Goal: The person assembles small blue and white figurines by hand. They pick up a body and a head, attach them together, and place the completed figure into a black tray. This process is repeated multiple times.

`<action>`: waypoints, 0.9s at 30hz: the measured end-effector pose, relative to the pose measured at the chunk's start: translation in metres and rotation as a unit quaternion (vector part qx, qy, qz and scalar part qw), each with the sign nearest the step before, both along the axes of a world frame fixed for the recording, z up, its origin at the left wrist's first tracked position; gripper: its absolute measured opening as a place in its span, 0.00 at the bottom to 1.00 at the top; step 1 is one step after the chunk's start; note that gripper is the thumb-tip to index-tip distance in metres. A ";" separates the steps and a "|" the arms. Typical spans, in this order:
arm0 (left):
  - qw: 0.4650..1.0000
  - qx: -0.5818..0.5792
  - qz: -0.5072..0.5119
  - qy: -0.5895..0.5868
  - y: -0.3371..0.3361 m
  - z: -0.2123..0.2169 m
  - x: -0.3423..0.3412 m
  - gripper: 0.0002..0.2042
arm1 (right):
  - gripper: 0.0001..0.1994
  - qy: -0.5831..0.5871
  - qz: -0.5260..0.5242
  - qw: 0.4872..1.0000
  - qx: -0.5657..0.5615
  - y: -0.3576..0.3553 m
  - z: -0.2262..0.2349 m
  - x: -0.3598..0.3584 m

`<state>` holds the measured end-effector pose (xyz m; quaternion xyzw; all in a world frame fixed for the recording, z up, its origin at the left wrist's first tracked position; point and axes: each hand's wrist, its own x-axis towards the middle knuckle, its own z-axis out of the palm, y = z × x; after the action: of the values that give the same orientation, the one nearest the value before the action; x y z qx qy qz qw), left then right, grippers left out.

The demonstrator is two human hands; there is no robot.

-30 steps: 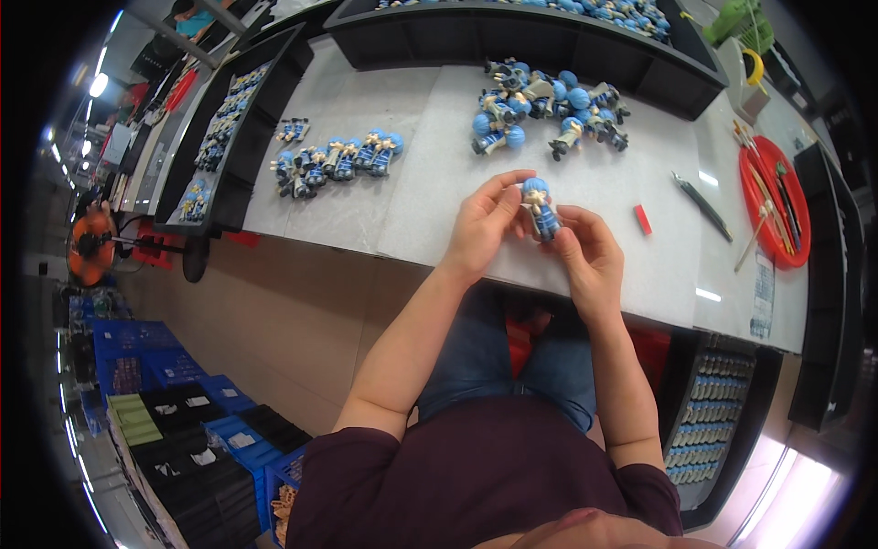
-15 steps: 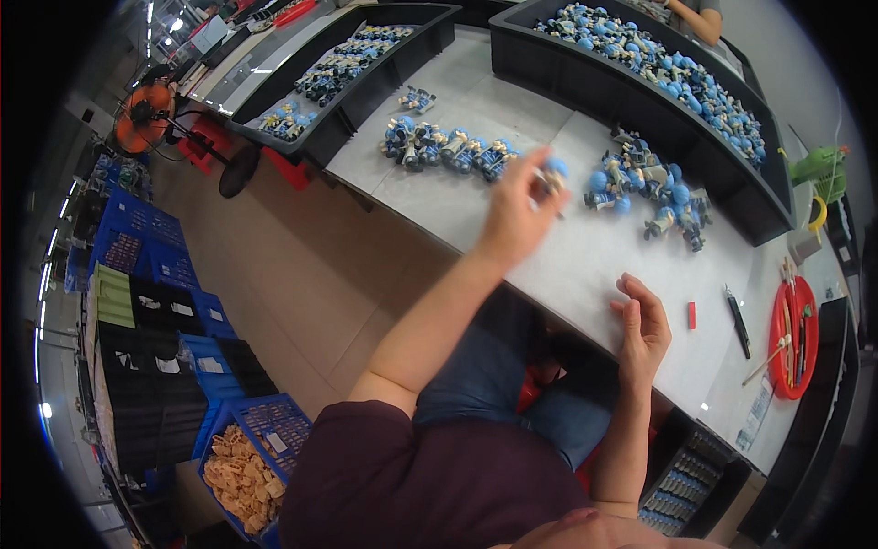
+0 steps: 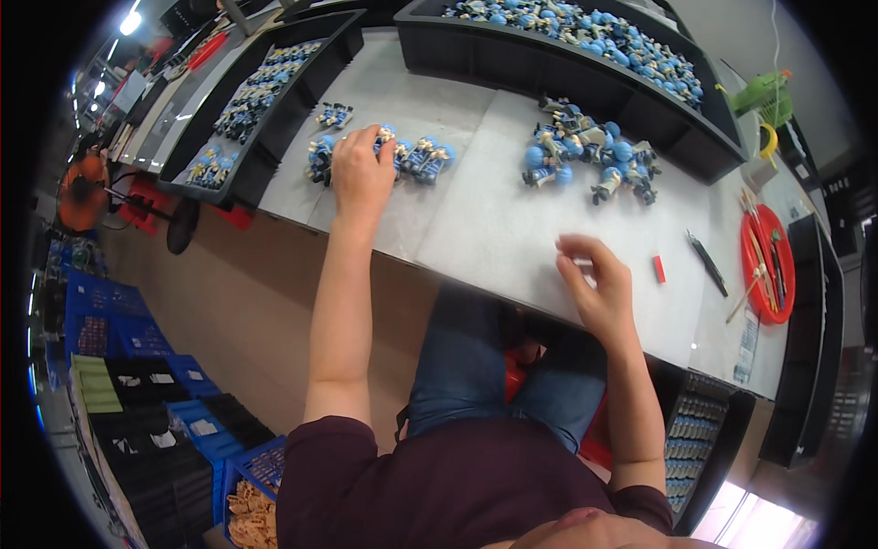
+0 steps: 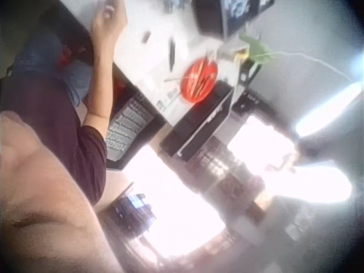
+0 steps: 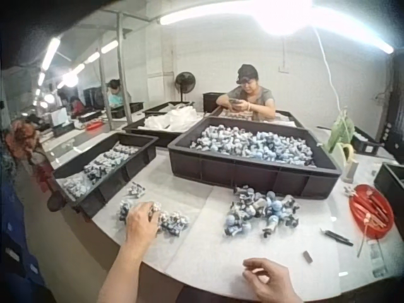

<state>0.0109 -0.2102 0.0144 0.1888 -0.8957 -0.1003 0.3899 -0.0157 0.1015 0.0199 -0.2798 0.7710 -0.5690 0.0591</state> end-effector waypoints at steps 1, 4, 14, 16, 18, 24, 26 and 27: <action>1.000 0.007 -0.004 -0.010 0.000 0.003 0.000 0.13 | 0.13 0.057 0.012 0.998 0.027 -0.009 0.007 -0.005; 0.999 0.010 -0.017 -0.025 0.000 0.008 0.002 0.14 | 0.16 0.199 -0.013 0.976 0.089 -0.036 0.018 -0.028; 0.970 0.089 -0.148 0.174 0.048 0.012 0.023 0.10 | 0.13 0.419 -0.019 0.900 0.118 -0.052 0.017 -0.052; 0.930 0.229 -0.230 0.175 0.078 0.000 0.021 0.10 | 0.13 0.278 -0.030 0.960 0.017 -0.035 0.020 -0.038; 0.831 0.445 -0.313 0.119 0.112 -0.009 0.019 0.11 | 0.12 0.196 -0.046 0.978 -0.050 -0.017 0.017 -0.020; 0.528 0.737 -0.423 -0.002 0.166 -0.014 0.007 0.15 | 0.13 0.287 -0.040 0.954 -0.077 0.012 -0.006 0.012; 0.503 0.742 -0.444 -0.007 0.171 -0.012 0.006 0.15 | 0.13 0.278 -0.050 0.955 -0.087 0.018 -0.015 0.014; 0.499 0.745 -0.442 -0.008 0.172 -0.012 0.005 0.15 | 0.13 0.245 -0.061 0.963 -0.098 0.019 -0.018 0.015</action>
<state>0.0161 -0.0387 0.0022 -0.0105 -0.4587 -0.8885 0.0026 -0.0005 0.1202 0.0016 -0.3677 0.7177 -0.5587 -0.1938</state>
